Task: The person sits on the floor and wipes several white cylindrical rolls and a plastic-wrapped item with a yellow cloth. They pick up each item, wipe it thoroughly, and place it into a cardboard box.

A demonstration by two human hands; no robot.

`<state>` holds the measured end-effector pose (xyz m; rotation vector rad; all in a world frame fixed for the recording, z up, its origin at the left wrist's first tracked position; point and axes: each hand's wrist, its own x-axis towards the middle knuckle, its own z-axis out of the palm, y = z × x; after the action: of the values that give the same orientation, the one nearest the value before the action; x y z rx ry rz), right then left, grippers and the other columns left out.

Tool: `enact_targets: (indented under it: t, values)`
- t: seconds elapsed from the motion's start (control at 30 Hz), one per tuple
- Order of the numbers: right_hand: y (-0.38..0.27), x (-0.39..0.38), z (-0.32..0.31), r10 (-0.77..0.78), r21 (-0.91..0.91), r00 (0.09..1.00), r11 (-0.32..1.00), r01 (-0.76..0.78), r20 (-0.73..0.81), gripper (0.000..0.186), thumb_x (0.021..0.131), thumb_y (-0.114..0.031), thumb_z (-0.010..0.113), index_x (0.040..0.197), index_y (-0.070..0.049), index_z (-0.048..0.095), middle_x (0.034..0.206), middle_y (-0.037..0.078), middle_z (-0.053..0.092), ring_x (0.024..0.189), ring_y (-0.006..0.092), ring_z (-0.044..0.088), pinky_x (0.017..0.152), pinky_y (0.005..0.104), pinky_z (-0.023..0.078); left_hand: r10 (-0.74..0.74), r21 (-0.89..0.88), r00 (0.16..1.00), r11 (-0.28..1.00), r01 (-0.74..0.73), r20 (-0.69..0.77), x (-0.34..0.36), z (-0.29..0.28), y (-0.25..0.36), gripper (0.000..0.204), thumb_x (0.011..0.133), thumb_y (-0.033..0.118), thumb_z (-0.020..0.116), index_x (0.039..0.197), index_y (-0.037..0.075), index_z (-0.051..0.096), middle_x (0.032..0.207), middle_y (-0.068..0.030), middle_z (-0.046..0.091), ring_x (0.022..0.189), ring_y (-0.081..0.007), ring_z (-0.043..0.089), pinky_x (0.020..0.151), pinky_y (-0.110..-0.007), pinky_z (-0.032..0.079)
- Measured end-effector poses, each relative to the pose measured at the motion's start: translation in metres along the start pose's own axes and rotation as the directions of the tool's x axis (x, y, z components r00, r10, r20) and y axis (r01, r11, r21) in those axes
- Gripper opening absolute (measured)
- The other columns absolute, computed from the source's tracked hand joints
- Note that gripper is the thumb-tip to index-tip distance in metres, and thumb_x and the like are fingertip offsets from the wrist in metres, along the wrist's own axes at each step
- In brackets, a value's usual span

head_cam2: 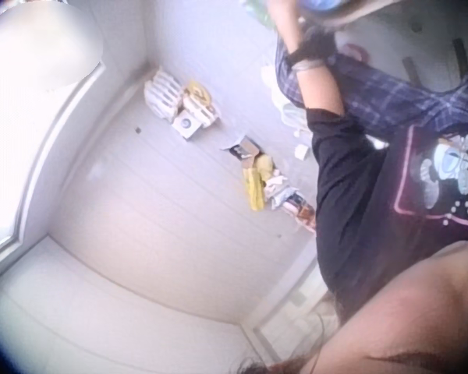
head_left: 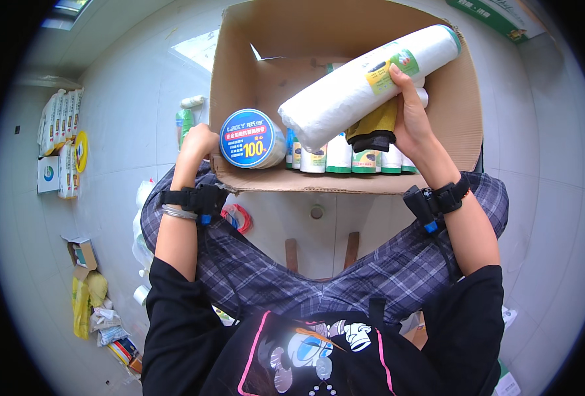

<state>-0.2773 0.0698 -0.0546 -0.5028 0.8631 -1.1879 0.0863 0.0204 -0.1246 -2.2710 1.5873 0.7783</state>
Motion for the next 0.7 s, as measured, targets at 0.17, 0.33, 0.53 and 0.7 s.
enact_targets:
  t: [0.17,0.33,0.53,0.7]
  values:
    - [-0.001,-0.008,0.009,0.013,-0.051,1.0,0.999,-0.014,-0.022,0.061,0.08,-0.045,0.06,0.12,-0.003,0.04,0.113,0.013,0.051,0.109,0.0223,0.051,0.095,0.0355,0.042,-0.012,0.093,1.0,0.996,0.014,-0.017,-0.005,0.002,-0.004,0.029,0.075,0.015,0.051,0.092,-0.004,0.064,0.091,-0.0254,0.063,0.086,-0.0343,0.064,0.076,-0.041,0.05]
    - [0.002,-0.007,0.008,0.019,-0.094,0.999,0.995,-0.024,-0.051,0.061,0.08,-0.043,0.062,0.121,-0.003,0.04,0.113,0.013,0.05,0.11,0.0216,0.049,0.096,0.0349,0.039,0.277,0.081,0.833,0.959,-0.272,-0.479,-0.018,-0.023,0.037,0.039,0.088,0.029,0.047,0.111,-0.001,0.054,0.101,-0.0221,0.061,0.094,-0.0353,0.06,0.081,-0.042,0.047]
    - [0.008,0.003,0.003,-0.139,-0.406,0.988,0.909,0.1,-0.068,0.063,0.078,-0.036,0.066,0.122,-0.001,0.039,0.116,0.014,0.05,0.11,0.0211,0.049,0.094,0.0328,0.039,0.712,-0.869,0.696,0.282,-0.407,-0.094,-0.07,-0.016,0.131,0.048,0.091,0.039,0.047,0.125,0.005,0.042,0.118,-0.0151,0.053,0.106,-0.0245,0.054,0.087,-0.037,0.044]
    - [0.001,0.006,0.004,-0.243,-0.581,0.97,0.786,0.212,0.026,0.063,0.073,-0.029,0.073,0.118,0.001,0.041,0.109,0.015,0.055,0.101,0.0228,0.055,0.086,0.0337,0.045,0.848,-0.816,0.529,0.308,-0.49,0.002,-0.086,0.009,0.163,0.085,0.069,0.049,0.071,0.13,0.002,0.035,0.118,-0.017,0.05,0.112,-0.0258,0.049,0.094,-0.037,0.039]
